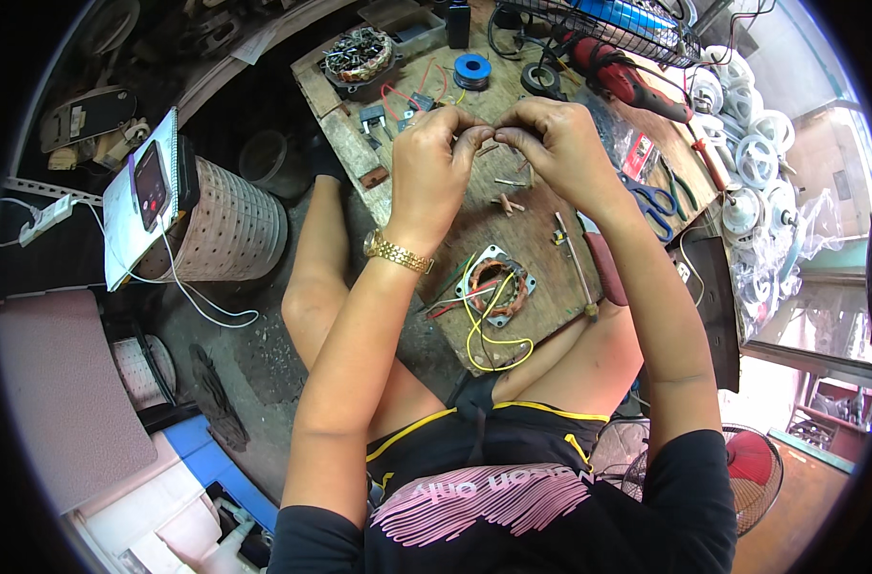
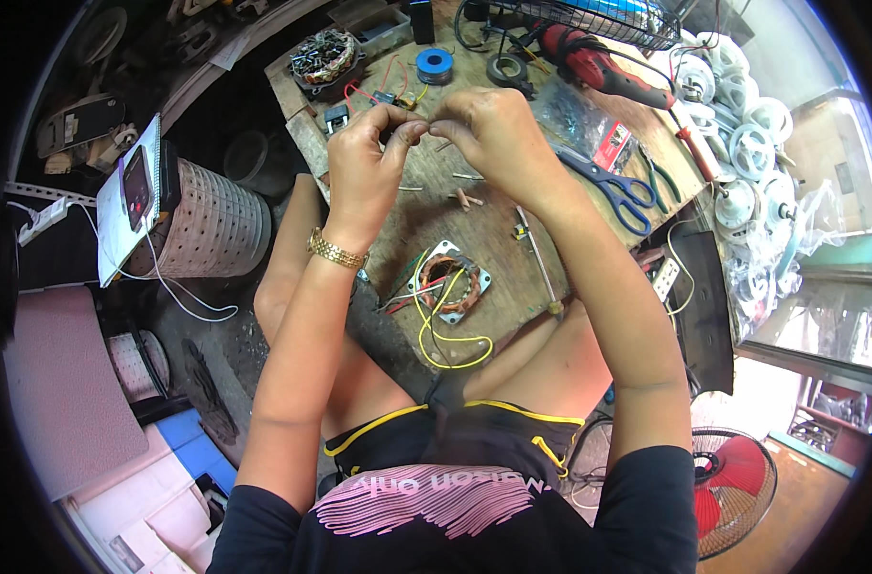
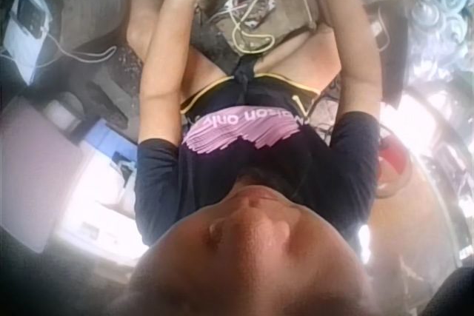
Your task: The person repairs a motor stator by hand. They thread wires through the stator core, trim excess material with scissors, and handle the stator assembly on a wooden table.
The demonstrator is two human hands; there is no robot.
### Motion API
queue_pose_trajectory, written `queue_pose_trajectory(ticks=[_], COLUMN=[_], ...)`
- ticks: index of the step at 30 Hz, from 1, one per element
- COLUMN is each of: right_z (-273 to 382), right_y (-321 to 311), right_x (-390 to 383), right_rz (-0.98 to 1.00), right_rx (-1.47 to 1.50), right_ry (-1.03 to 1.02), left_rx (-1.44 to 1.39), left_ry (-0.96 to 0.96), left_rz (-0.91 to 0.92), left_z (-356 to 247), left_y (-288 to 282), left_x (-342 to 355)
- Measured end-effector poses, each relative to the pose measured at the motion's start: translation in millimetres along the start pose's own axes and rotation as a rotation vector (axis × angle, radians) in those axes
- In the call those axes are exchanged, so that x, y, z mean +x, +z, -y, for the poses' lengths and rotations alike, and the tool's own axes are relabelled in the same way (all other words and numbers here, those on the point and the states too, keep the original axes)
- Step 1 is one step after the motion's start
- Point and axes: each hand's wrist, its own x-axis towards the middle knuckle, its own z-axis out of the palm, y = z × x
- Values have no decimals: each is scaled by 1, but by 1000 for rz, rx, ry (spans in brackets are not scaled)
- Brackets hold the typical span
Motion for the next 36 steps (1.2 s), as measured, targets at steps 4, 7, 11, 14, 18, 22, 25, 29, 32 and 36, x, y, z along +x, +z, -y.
queue_pose_trajectory(ticks=[4,7,11,14,18,22,25,29,32,36], right_z=[2,-8,-48,-66,-78,-83,-69,-21,3,3], right_y=[13,27,38,11,7,4,-2,-2,0,14], right_x=[0,-5,-19,-43,-56,-56,-57,-67,-76,-87], right_rz=[-61,-31,116,335,404,359,311,299,340,336], right_rx=[-9,49,16,-208,-341,-370,-197,111,132,73], right_ry=[25,91,62,2,-8,-78,2,56,62,19], left_rx=[24,68,153,101,91,16,-16,5,24,13], left_ry=[-28,-89,-320,-534,-534,-659,-581,-518,-449,-519], left_rz=[-1,14,174,368,442,419,287,193,149,182], left_z=[5,13,33,19,-7,-11,-14,-19,-21,-21], left_y=[0,-2,-28,-43,-45,-41,-38,-31,-26,-22], left_x=[-3,-11,-58,-99,-127,-130,-134,-140,-141,-139])
